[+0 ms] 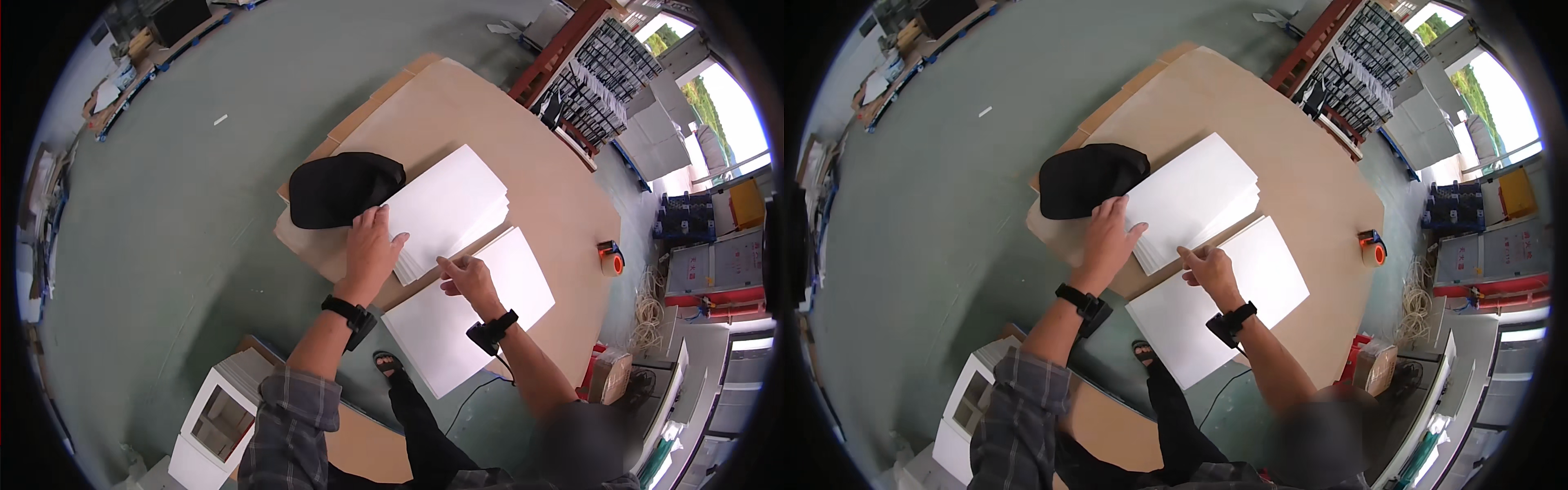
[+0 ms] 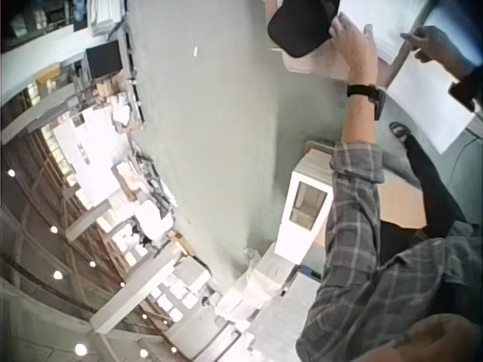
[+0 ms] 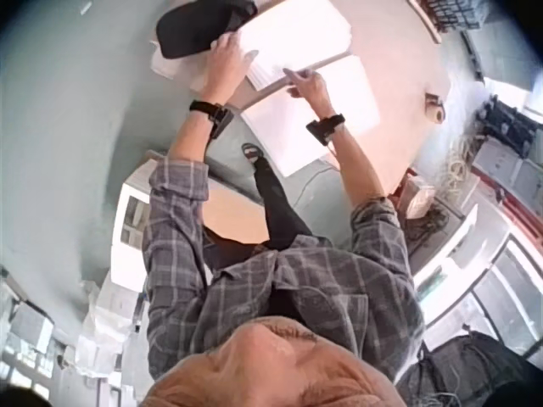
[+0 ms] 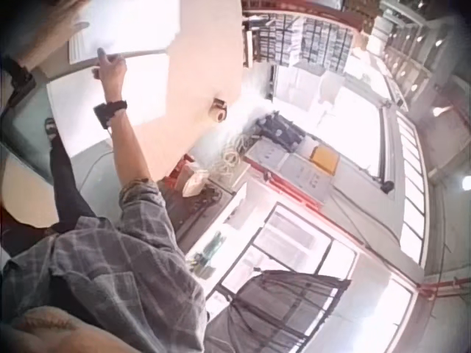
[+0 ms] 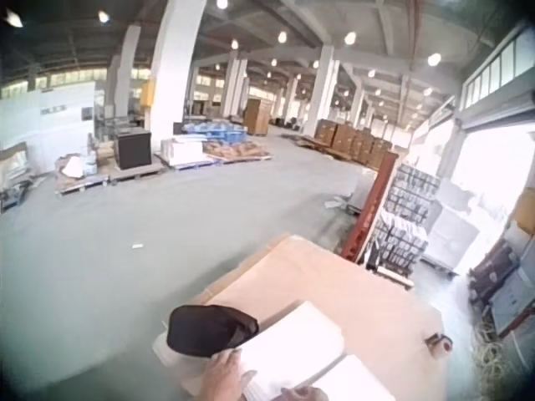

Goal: The person uses a pneumatic screwdriver to fasten screws into a white rectangular frame on a workbench. They then move to a cardboard surface to assemble a window unit, placing a glass pane into the frame and covering it with a white panel. The person also handles a black panel and a container of white foam, applying the foam to the black panel.

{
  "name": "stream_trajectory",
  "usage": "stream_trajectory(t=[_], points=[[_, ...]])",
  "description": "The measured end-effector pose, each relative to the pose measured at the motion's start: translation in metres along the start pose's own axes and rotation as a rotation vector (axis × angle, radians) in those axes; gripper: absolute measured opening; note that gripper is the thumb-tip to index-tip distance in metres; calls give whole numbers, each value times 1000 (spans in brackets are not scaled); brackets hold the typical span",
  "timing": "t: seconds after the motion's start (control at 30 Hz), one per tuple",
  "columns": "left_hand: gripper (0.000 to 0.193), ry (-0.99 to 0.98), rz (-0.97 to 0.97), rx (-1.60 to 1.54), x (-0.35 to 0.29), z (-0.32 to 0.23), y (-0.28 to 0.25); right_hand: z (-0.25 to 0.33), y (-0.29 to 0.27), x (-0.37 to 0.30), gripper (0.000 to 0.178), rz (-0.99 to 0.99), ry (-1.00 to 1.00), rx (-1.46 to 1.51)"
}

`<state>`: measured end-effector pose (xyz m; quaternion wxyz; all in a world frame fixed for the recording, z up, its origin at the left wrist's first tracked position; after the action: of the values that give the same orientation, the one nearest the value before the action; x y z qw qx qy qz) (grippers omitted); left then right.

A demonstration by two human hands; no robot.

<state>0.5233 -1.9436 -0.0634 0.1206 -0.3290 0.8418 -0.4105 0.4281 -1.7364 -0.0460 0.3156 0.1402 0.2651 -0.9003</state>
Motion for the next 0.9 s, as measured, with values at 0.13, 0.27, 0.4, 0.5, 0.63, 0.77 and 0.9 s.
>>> stream_trajectory(t=[0.13,0.27,0.4,0.5,0.63,0.77,0.9], points=[[55,-175,109,282,39,-5,29,-20,7,23,42,22,-10,150],[35,-148,-68,195,31,-20,59,-36,1,33,37,1,-34,208],[37,-266,-178,166,10,-11,79,-43,10,38,35,-19,-35,161],[38,-275,-242,113,-1,-17,76,-53,17,35,34,-95,-116,217],[38,-226,-387,31,-11,-28,70,-55,21,28,34,-127,-139,219],[24,-217,-378,-92,-10,-37,55,-61,18,25,35,-128,-159,195],[19,-236,-313,-301,-12,-36,41,-64,12,23,37,-128,-134,109]])
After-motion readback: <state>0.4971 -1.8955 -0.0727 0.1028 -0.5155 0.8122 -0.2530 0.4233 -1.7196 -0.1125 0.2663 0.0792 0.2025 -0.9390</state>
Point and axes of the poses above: each hand's wrist, its own x-axis towards the middle knuckle, its own y-axis out of the palm, z = x × y, the point moved 1 cm from there along x, towards the middle knuckle, and after that the axes turned 11 degrees about -y, right-handed, at the moved point
